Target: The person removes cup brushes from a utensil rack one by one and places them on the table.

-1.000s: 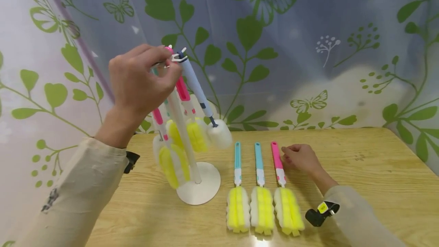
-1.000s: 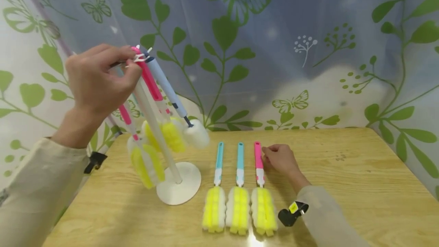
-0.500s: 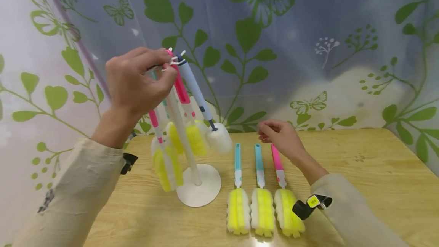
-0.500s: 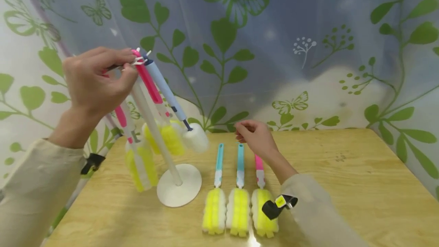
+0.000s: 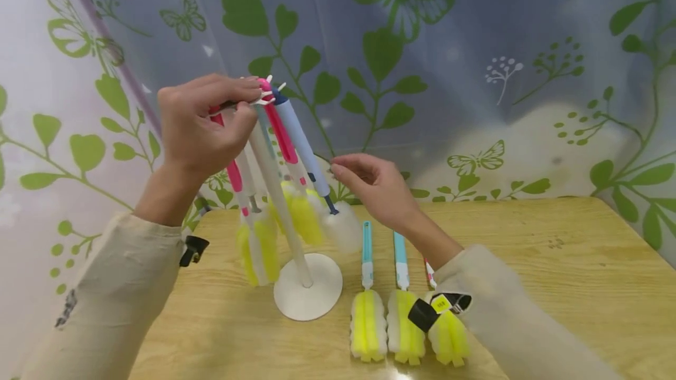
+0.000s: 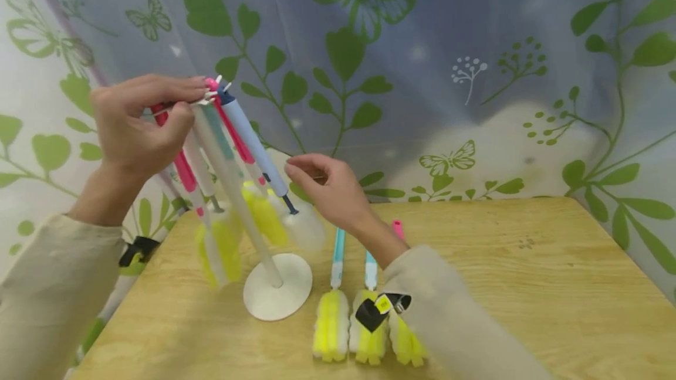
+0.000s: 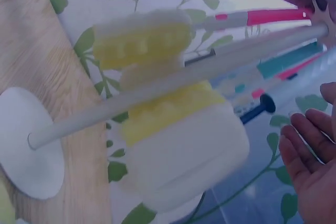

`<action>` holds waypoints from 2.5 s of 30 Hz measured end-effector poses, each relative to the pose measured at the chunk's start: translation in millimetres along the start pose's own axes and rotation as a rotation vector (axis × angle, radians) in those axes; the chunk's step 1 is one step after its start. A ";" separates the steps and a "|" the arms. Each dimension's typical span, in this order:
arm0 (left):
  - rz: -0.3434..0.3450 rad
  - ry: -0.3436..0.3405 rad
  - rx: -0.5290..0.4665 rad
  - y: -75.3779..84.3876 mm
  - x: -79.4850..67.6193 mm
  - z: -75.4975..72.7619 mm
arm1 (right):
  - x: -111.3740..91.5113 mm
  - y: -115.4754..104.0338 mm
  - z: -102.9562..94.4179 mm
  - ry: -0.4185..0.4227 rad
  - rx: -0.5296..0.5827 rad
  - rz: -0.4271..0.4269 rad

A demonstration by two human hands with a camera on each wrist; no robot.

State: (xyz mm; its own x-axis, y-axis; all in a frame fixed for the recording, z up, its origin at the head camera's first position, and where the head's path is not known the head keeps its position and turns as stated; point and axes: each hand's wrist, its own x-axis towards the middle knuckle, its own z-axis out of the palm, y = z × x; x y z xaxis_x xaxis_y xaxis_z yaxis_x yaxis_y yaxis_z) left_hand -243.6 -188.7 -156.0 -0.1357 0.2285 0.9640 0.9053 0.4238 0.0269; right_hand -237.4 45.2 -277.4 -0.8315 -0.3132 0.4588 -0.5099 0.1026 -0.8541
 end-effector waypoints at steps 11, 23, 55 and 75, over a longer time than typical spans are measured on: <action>-0.006 -0.032 -0.076 -0.7 -2.3 -6.1 | 9.1 -14.8 24.1 0.003 0.051 -0.015; 0.124 -0.123 0.434 18.3 -1.0 -6.8 | 11.1 -14.7 28.6 -0.007 0.000 -0.008; -0.043 -0.028 0.718 34.6 -9.8 20.6 | -80.2 37.8 -146.3 0.324 -0.225 0.269; -0.069 -0.012 0.743 36.1 4.6 31.4 | -134.8 138.0 -155.9 0.140 -0.184 0.724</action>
State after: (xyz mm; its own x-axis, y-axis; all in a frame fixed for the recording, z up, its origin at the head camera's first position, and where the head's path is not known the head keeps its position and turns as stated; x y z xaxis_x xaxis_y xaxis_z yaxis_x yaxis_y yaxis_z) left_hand -224.2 -144.8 -158.9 -0.1905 0.1875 0.9636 0.3843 0.9175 -0.1026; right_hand -230.0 248.7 -419.0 -0.9864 0.0138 -0.1636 0.1556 0.3967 -0.9046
